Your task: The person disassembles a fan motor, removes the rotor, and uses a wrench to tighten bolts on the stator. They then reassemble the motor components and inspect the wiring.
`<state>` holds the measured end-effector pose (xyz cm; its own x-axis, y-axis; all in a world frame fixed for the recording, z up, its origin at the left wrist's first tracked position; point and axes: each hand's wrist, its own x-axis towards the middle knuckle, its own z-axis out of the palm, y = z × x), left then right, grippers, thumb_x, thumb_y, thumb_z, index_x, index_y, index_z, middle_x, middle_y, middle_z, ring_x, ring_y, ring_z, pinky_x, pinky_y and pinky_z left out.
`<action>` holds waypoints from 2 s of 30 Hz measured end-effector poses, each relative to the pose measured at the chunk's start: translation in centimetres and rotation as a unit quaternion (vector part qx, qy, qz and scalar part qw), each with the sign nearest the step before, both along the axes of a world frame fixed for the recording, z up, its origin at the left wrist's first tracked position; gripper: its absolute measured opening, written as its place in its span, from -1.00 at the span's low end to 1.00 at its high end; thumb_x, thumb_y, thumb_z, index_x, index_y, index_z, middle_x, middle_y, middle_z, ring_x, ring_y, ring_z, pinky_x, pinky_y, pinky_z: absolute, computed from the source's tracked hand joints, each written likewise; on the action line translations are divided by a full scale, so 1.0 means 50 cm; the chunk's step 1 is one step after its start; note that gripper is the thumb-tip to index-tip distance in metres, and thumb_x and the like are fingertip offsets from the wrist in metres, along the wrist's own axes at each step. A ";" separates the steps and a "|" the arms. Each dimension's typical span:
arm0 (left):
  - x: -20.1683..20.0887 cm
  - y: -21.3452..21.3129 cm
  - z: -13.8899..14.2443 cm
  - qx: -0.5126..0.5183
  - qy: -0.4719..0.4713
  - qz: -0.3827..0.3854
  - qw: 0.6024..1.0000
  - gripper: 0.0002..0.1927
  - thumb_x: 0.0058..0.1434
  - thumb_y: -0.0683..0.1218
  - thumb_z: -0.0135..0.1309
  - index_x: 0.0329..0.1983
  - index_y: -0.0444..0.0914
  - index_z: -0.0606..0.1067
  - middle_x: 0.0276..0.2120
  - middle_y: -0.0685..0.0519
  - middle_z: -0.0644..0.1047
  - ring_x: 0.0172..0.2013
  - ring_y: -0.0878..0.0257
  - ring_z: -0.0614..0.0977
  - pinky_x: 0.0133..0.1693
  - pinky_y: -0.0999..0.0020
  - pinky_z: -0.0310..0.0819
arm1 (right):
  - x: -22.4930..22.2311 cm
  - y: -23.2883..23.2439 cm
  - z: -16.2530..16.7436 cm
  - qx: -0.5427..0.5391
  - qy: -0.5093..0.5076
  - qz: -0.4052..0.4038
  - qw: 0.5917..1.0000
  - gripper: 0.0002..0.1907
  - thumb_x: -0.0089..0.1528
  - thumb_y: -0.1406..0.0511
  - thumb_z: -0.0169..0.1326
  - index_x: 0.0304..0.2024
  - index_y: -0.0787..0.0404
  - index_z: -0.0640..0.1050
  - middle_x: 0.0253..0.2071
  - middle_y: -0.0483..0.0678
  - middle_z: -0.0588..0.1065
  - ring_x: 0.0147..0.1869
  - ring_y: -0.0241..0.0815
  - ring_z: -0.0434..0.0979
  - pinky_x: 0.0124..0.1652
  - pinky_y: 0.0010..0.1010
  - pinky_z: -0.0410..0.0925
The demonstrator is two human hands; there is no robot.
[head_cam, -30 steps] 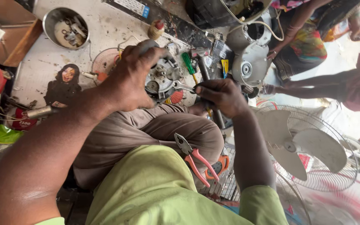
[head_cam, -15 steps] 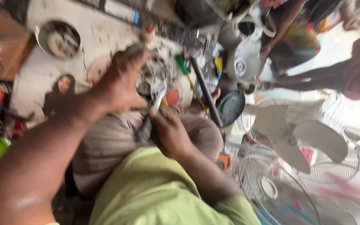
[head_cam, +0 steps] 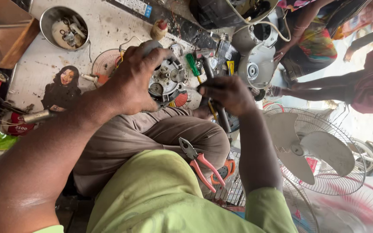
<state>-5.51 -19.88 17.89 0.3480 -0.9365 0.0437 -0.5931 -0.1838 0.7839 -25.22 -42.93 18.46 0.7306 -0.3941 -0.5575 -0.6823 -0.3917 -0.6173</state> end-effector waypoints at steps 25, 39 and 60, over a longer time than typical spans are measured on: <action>0.006 -0.008 -0.004 -0.011 -0.023 -0.014 1.000 0.30 -0.58 -0.14 0.62 0.35 -0.19 0.23 0.21 -0.18 0.30 0.18 -0.14 0.38 0.23 -0.06 0.28 | -0.101 0.095 0.023 0.096 -0.077 -0.153 0.981 -0.72 0.29 0.23 0.18 -0.11 0.33 0.67 -0.45 -0.10 0.60 -0.49 -0.37 0.45 -0.50 -0.48 0.30; 0.000 -0.007 -0.010 -0.027 -0.024 0.006 0.999 0.24 -0.57 -0.18 0.56 0.32 -0.24 0.27 0.23 -0.29 0.25 0.19 -0.27 0.33 0.19 -0.09 0.24 | 0.017 0.118 0.053 -0.142 -0.069 0.057 0.986 -0.75 0.30 0.19 0.18 -0.01 0.11 0.64 -0.36 -0.12 0.61 -0.36 -0.28 0.60 -0.30 -0.40 0.46; 0.009 -0.014 0.020 -0.018 -0.014 -0.027 0.999 0.21 -0.52 -0.20 0.55 0.32 -0.26 0.24 0.08 -0.15 0.39 0.15 -0.06 0.44 0.29 -0.04 0.13 | -0.037 0.022 0.022 0.110 -0.050 -0.046 0.992 -0.66 0.25 0.16 0.22 -0.08 0.29 0.67 -0.38 -0.07 0.65 -0.37 -0.33 0.60 -0.31 -0.47 0.47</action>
<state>-5.06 -20.56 18.91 0.2945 -0.9517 0.0870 -0.6226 -0.1220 0.7729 -27.08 -41.84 19.54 0.7530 -0.3387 -0.5642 -0.6402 -0.1789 -0.7471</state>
